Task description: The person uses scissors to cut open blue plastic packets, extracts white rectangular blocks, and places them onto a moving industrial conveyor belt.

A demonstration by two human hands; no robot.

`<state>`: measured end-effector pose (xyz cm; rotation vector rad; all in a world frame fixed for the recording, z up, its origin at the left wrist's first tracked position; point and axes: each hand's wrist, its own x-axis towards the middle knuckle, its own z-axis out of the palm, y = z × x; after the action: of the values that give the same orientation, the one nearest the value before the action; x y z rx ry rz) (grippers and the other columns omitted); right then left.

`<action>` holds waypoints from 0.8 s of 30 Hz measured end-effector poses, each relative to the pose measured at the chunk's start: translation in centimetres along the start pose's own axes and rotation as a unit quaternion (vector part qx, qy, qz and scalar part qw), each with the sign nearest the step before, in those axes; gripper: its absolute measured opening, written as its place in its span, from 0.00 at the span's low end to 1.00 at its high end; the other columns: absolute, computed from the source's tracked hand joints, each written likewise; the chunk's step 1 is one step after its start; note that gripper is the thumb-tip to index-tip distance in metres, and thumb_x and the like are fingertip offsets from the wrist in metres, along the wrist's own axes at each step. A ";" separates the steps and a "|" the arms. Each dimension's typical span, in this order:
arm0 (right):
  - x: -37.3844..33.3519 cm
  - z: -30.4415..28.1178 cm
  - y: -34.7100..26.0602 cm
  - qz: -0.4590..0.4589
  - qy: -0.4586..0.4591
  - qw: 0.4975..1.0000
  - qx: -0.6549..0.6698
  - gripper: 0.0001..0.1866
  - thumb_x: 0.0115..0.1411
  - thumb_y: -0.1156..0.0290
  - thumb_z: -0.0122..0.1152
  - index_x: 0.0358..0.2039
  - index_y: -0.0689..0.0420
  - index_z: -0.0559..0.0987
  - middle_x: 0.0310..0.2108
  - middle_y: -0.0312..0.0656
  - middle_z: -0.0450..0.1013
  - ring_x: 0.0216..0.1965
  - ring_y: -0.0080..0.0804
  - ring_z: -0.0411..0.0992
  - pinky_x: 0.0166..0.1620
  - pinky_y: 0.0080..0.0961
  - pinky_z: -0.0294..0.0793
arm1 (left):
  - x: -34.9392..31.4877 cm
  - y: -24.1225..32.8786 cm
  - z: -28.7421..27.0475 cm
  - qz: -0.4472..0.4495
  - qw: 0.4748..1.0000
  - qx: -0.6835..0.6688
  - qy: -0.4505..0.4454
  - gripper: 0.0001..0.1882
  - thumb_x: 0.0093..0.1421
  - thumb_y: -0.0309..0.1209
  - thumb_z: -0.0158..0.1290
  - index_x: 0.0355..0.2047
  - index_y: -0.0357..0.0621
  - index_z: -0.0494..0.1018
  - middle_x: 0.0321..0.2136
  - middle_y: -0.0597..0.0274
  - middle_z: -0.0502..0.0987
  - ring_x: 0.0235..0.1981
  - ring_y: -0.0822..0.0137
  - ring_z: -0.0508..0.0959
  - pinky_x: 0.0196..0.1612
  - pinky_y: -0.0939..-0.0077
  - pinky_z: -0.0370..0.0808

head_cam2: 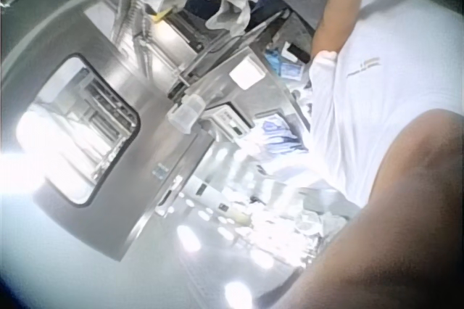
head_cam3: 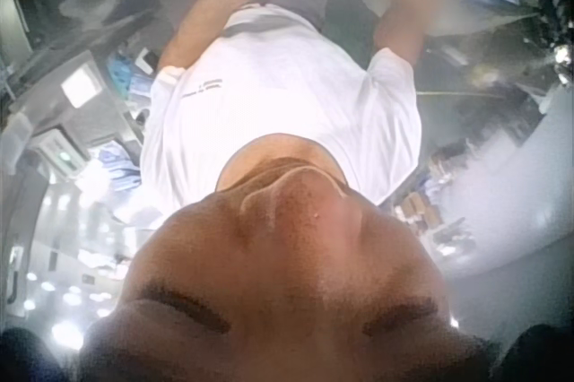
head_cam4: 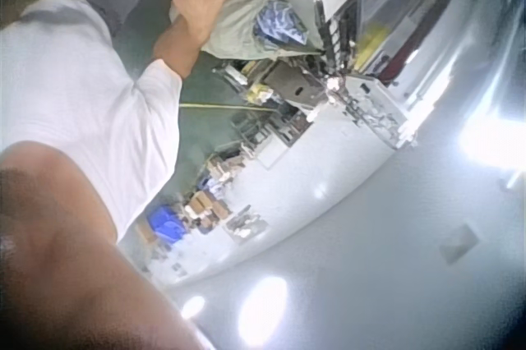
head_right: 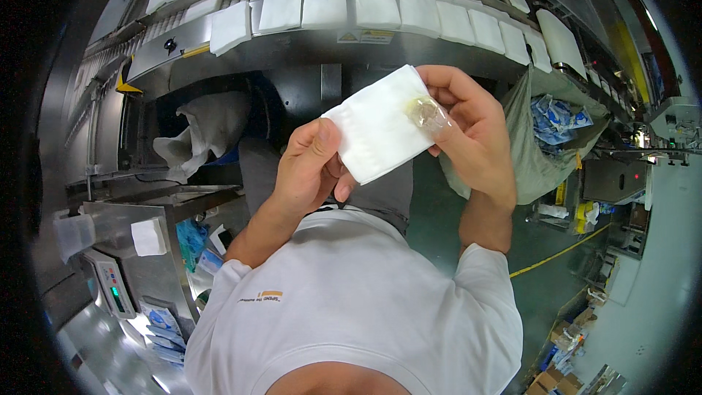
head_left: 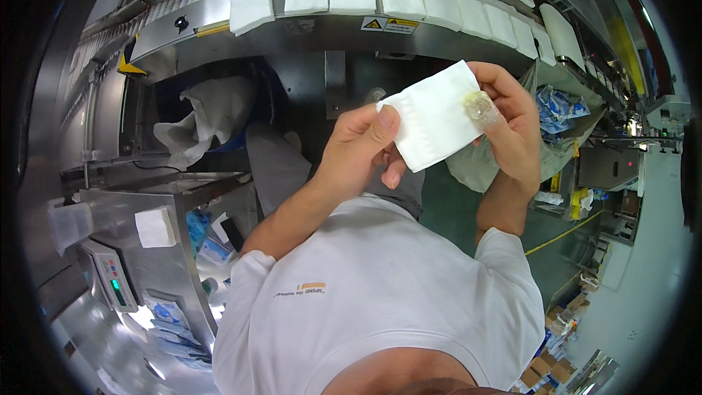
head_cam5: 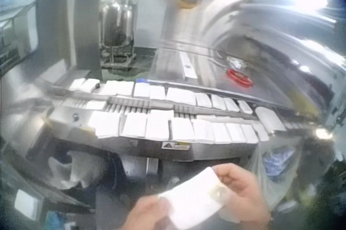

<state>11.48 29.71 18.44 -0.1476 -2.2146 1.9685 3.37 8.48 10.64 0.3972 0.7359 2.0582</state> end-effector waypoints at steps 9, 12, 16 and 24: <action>-0.3 -0.3 0.9 -0.281 0.003 0.944 -0.175 0.19 0.61 0.66 0.69 0.50 0.59 0.77 0.47 0.46 0.76 0.47 0.43 0.76 0.53 0.36 0.74 | 0.3 0.3 -1.0 0.094 0.990 0.087 -0.065 0.49 0.66 0.68 0.42 0.69 0.35 0.57 0.54 0.44 0.76 0.42 0.60 0.84 0.37 0.68 0.83; 0.8 -0.2 -0.4 -0.454 -0.042 0.819 -0.350 0.18 0.52 0.72 0.73 0.45 0.51 0.80 0.47 0.40 0.75 0.54 0.50 0.75 0.55 0.48 0.75 | -0.1 0.6 -0.6 0.032 0.997 0.023 -0.064 0.48 0.68 0.63 0.48 0.71 0.34 0.52 0.61 0.43 0.71 0.56 0.57 0.79 0.51 0.62 0.82; 0.1 0.6 -0.2 -0.488 -0.014 0.756 -0.436 0.22 0.43 0.75 0.76 0.41 0.46 0.82 0.47 0.36 0.75 0.57 0.52 0.74 0.58 0.54 0.73 | -0.6 1.5 -0.1 0.069 0.997 0.032 -0.017 0.39 0.66 0.37 0.61 0.69 0.34 0.54 0.58 0.49 0.74 0.58 0.62 0.77 0.60 0.64 0.77; 0.1 -1.0 1.6 -0.474 0.036 0.777 -0.413 0.15 0.50 0.73 0.71 0.40 0.49 0.81 0.51 0.46 0.76 0.58 0.57 0.72 0.57 0.47 0.76 | -1.8 2.2 1.6 0.086 0.994 0.072 -0.013 0.31 0.68 0.24 0.56 0.68 0.33 0.56 0.58 0.50 0.74 0.58 0.63 0.77 0.61 0.65 0.77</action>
<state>11.54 30.91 16.94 0.6472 -2.2162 0.4153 3.79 6.57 13.28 0.5853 0.8643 2.1624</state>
